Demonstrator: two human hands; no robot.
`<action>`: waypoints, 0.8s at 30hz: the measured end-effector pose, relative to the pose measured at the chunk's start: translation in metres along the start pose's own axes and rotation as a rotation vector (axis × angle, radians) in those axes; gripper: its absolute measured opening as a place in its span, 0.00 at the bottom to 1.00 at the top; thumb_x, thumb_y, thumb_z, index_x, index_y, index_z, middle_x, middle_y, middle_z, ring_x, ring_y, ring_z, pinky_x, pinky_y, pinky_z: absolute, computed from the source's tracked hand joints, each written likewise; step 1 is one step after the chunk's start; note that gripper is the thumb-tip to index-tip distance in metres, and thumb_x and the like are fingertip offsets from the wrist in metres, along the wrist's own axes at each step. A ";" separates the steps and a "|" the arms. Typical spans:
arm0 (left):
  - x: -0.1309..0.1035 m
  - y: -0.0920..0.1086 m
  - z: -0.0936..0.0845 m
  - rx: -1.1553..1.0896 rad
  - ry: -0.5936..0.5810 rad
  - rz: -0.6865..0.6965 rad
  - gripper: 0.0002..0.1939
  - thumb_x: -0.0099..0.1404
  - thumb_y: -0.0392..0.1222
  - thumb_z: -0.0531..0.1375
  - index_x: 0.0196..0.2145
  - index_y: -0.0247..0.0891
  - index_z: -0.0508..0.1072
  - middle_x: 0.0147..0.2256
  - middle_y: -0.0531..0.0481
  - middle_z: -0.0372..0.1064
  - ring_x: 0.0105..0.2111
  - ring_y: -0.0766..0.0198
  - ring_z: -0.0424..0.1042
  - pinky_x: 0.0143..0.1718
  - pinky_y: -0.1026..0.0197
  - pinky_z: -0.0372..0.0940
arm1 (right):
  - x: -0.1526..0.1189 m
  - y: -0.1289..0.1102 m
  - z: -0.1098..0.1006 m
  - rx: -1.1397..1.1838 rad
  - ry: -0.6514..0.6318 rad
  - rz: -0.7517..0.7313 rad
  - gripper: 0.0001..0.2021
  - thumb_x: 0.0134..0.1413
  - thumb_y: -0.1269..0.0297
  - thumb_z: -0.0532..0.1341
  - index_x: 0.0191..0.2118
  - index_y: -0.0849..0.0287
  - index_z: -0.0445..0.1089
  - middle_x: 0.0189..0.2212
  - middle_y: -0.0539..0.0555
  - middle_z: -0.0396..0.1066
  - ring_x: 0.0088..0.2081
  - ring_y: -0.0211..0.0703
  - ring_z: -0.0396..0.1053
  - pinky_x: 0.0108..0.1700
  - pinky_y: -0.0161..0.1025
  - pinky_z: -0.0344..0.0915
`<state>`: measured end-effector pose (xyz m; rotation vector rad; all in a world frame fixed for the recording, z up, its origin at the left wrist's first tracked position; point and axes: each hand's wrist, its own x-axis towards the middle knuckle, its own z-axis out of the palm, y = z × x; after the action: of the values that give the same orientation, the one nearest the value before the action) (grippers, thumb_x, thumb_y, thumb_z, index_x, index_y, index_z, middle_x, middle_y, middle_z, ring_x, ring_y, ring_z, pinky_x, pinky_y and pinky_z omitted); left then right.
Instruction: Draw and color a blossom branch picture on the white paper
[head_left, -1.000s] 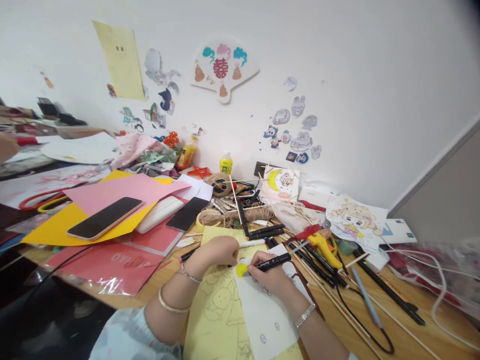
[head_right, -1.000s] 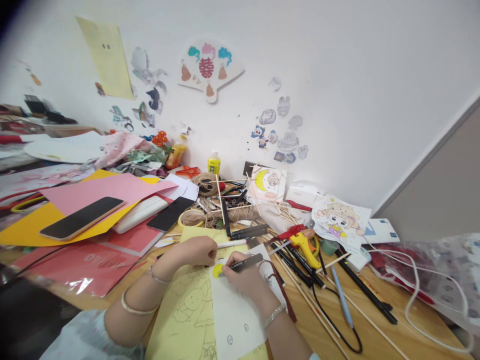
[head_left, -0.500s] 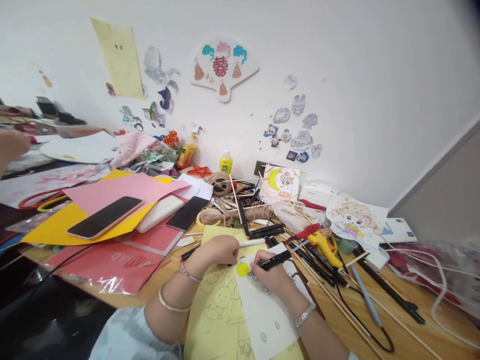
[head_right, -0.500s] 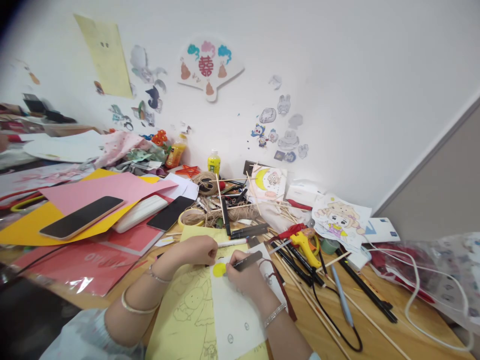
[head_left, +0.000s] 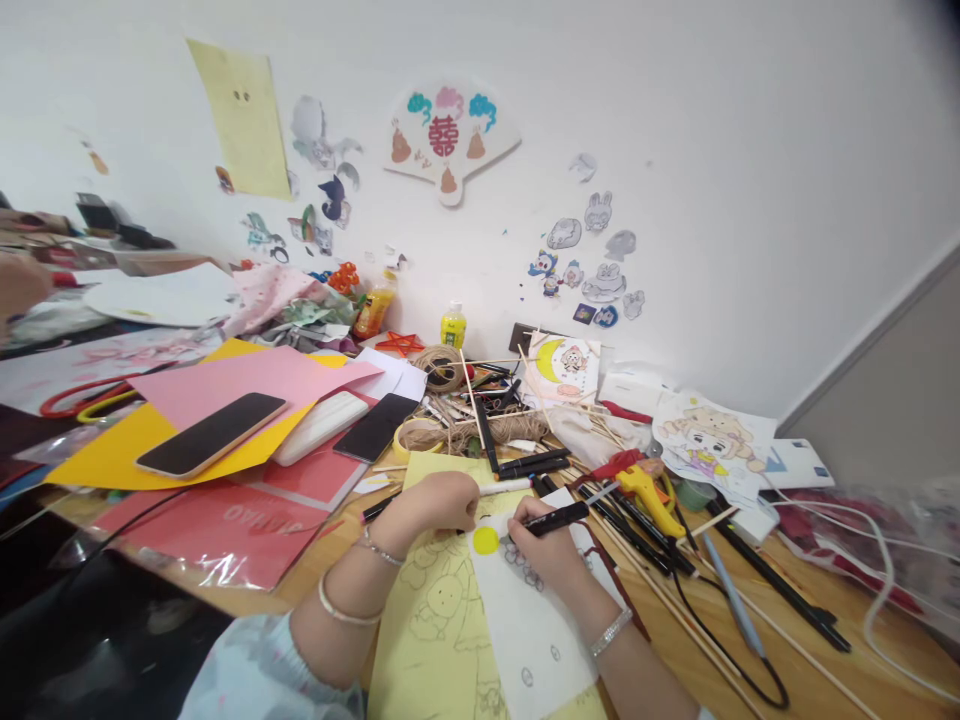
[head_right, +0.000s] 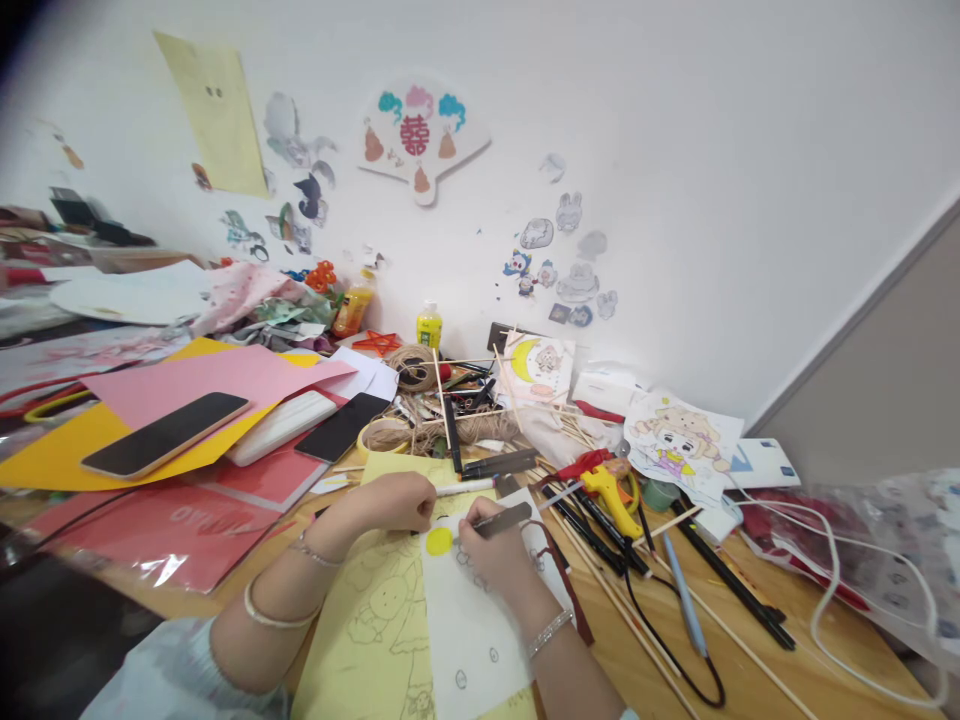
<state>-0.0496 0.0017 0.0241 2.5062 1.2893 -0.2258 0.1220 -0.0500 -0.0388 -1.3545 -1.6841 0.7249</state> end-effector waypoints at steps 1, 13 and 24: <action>0.000 0.000 0.000 0.000 0.002 0.001 0.09 0.46 0.36 0.54 0.23 0.37 0.74 0.22 0.48 0.71 0.19 0.64 0.64 0.20 0.65 0.56 | 0.000 0.000 0.000 0.000 0.001 -0.001 0.08 0.43 0.68 0.53 0.19 0.55 0.55 0.14 0.44 0.56 0.20 0.36 0.58 0.23 0.32 0.54; 0.001 0.000 0.001 -0.001 0.002 -0.011 0.06 0.46 0.37 0.55 0.21 0.37 0.73 0.18 0.51 0.68 0.18 0.66 0.62 0.19 0.66 0.55 | -0.001 -0.020 -0.006 -0.008 -0.144 -0.061 0.01 0.43 0.70 0.61 0.26 0.58 0.69 0.25 0.50 0.72 0.29 0.41 0.68 0.32 0.35 0.62; -0.001 0.001 -0.002 0.019 0.001 -0.003 0.08 0.46 0.37 0.55 0.22 0.36 0.74 0.21 0.48 0.69 0.19 0.64 0.63 0.21 0.63 0.56 | 0.001 -0.007 -0.003 0.014 -0.196 -0.093 0.02 0.44 0.71 0.62 0.28 0.58 0.69 0.26 0.50 0.71 0.29 0.40 0.67 0.31 0.34 0.61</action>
<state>-0.0490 0.0006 0.0263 2.5206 1.2980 -0.2392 0.1207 -0.0512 -0.0311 -1.2192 -1.8783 0.8355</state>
